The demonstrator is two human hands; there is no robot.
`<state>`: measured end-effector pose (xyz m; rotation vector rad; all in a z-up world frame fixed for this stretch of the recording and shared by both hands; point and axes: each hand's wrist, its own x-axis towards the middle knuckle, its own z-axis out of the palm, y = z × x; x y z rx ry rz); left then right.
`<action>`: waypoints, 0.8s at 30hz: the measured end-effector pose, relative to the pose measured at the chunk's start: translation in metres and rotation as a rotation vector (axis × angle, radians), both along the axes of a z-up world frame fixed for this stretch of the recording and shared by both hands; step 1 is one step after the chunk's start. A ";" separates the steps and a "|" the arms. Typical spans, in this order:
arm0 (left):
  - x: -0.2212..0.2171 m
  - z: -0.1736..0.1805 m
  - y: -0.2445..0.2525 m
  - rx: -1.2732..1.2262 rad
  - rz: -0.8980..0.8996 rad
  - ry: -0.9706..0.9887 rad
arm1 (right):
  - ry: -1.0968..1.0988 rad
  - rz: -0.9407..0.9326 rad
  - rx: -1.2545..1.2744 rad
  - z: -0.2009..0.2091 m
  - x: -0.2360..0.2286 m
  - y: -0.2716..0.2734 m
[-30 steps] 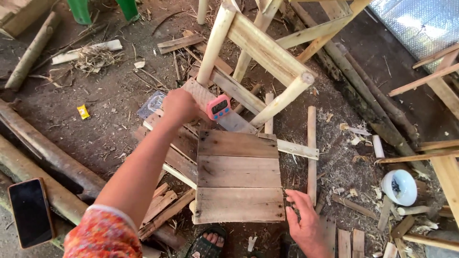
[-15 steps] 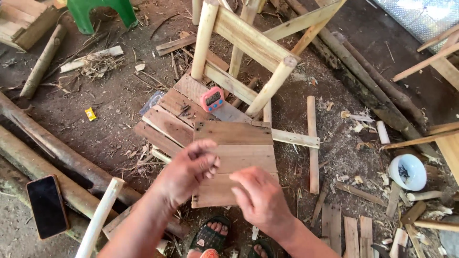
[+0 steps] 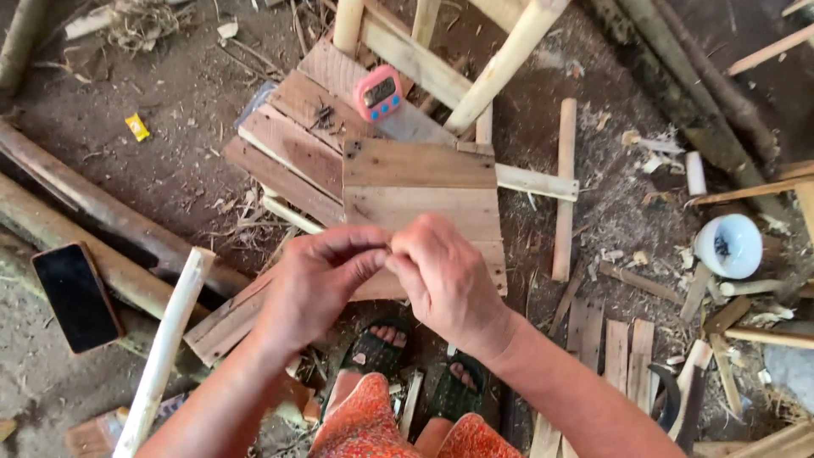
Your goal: The person assembles a small wooden stool on the ground: they hammer nails into a plank seat with a hammer, position round wooden legs against the seat, fit and align side rails, and press the parts together to check the fit. They pick up scattered wood pieces and nails from the floor as they work.
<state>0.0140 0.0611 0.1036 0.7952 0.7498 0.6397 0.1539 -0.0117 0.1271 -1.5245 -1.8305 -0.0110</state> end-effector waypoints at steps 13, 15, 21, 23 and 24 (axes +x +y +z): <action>-0.027 -0.013 -0.005 0.694 -0.224 0.175 | 0.455 0.090 -0.375 -0.038 -0.012 -0.006; -0.033 -0.025 -0.008 0.708 -0.207 0.214 | 0.452 0.110 -0.426 -0.064 -0.008 -0.009; -0.045 -0.059 -0.013 0.678 -0.117 0.360 | -0.180 0.106 -0.502 -0.088 -0.005 -0.020; -0.046 -0.068 -0.012 0.696 -0.019 0.425 | -0.363 0.021 -0.365 -0.120 -0.005 -0.022; -0.045 -0.074 -0.017 0.696 -0.014 0.423 | -0.366 0.024 -0.363 -0.117 -0.005 -0.022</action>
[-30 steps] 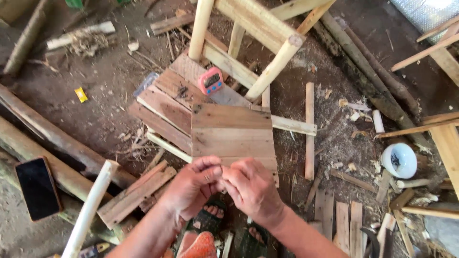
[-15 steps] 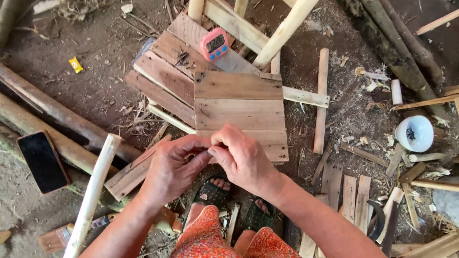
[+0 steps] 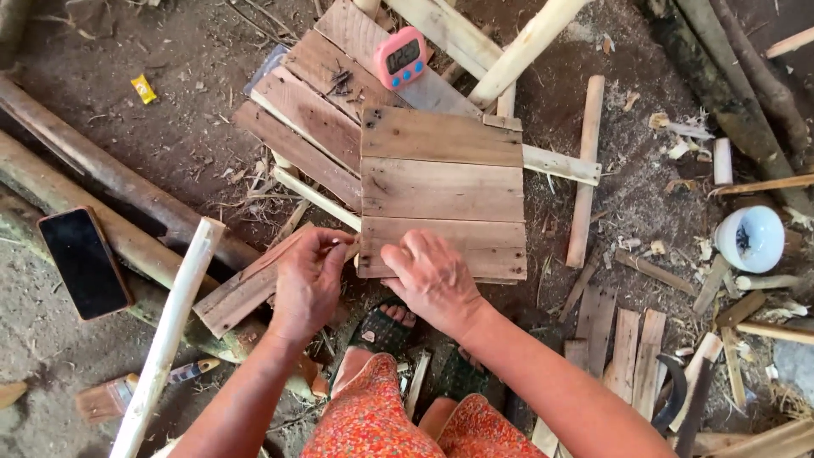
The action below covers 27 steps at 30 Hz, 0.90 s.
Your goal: The person assembles a small wooden stool on the ground: they hammer nails into a plank seat with a hammer, position round wooden legs against the seat, fit and align side rails, and press the parts together to check the fit. They pick up scattered wood pieces and nails from the floor as they work.
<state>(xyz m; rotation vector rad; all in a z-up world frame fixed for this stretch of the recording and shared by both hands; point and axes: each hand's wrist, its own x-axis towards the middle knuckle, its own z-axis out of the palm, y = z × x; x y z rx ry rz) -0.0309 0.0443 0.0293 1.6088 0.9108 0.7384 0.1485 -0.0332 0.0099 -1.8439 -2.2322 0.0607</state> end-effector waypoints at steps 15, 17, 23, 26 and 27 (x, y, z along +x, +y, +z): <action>0.006 -0.047 -0.016 -0.149 0.003 -0.179 | -0.040 -0.053 -0.022 0.017 -0.010 0.004; 0.006 -0.052 -0.016 -0.144 -0.001 -0.179 | -0.112 -0.047 -0.031 0.025 -0.013 0.005; 0.000 -0.046 -0.005 -0.089 0.045 -0.295 | -0.104 -0.048 -0.113 0.019 -0.009 0.005; -0.004 -0.006 0.005 0.187 -0.038 -0.199 | -0.098 -0.025 -0.083 0.015 -0.005 0.002; -0.003 -0.003 0.006 0.186 -0.039 -0.197 | -0.095 -0.026 -0.085 0.015 -0.005 0.001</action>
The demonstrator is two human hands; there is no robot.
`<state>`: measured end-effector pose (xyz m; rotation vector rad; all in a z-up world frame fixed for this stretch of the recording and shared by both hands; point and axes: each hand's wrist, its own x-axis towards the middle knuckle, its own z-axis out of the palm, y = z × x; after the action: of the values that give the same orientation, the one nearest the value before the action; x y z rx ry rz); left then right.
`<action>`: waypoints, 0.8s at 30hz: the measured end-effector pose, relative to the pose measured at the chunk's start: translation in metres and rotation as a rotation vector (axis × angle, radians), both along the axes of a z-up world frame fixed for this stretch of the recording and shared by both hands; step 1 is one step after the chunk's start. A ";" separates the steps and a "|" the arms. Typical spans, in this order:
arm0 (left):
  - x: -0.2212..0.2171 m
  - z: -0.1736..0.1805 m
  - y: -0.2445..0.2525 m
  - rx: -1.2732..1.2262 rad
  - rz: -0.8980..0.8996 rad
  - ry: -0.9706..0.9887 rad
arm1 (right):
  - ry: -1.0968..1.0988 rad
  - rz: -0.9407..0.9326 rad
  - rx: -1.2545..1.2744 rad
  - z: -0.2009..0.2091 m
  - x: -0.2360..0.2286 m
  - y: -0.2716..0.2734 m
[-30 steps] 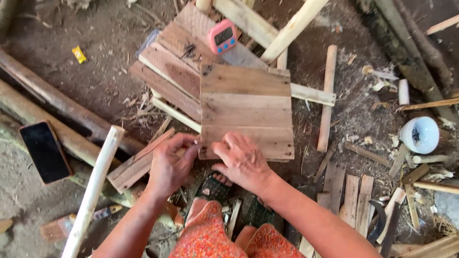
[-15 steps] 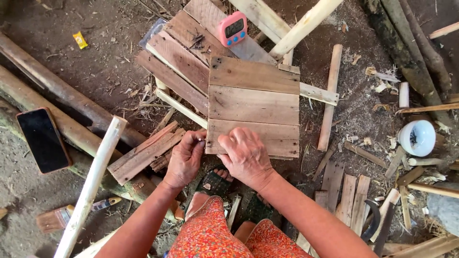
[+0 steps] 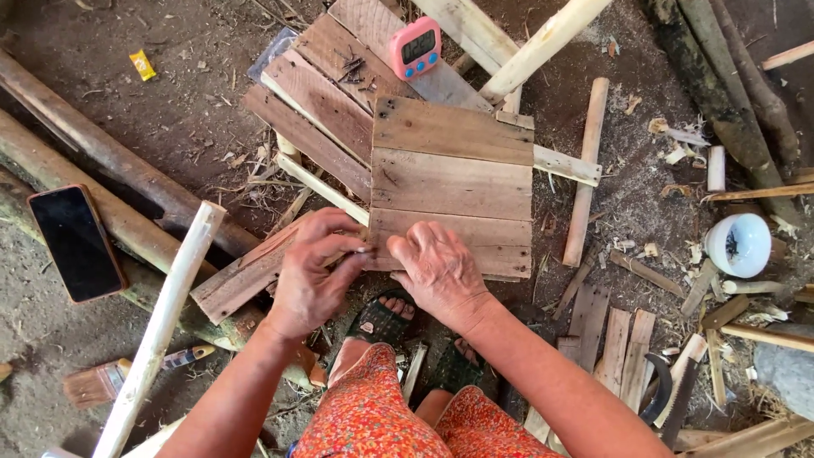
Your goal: The person assembles a small wooden stool on the ground: they hammer nails into a plank seat with a hammer, position round wooden legs against the seat, fit and align side rails, and press the parts together to check the fit. They pick up scattered wood pieces and nails from the floor as they work.
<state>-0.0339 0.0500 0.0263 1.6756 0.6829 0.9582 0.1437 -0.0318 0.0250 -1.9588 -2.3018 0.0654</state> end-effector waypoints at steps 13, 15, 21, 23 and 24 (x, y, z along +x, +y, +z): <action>0.010 -0.020 -0.008 -0.069 -0.061 0.138 | 0.089 -0.008 0.041 -0.003 0.003 -0.003; 0.010 -0.021 -0.008 -0.096 -0.079 0.104 | 0.153 -0.025 0.051 0.006 0.015 -0.009; 0.006 -0.032 -0.010 0.085 -0.093 0.243 | 0.496 -0.443 0.160 0.016 0.091 -0.119; 0.009 -0.025 -0.014 0.032 -0.077 0.186 | 0.506 -0.819 0.232 -0.004 0.105 -0.178; 0.008 -0.030 -0.013 0.042 -0.095 0.195 | 0.517 -0.836 0.241 -0.046 0.106 -0.217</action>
<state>-0.0261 0.0368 -0.0032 1.8383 0.7087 0.7537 0.2494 -0.2486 -0.0210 -2.2510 -1.0334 0.1769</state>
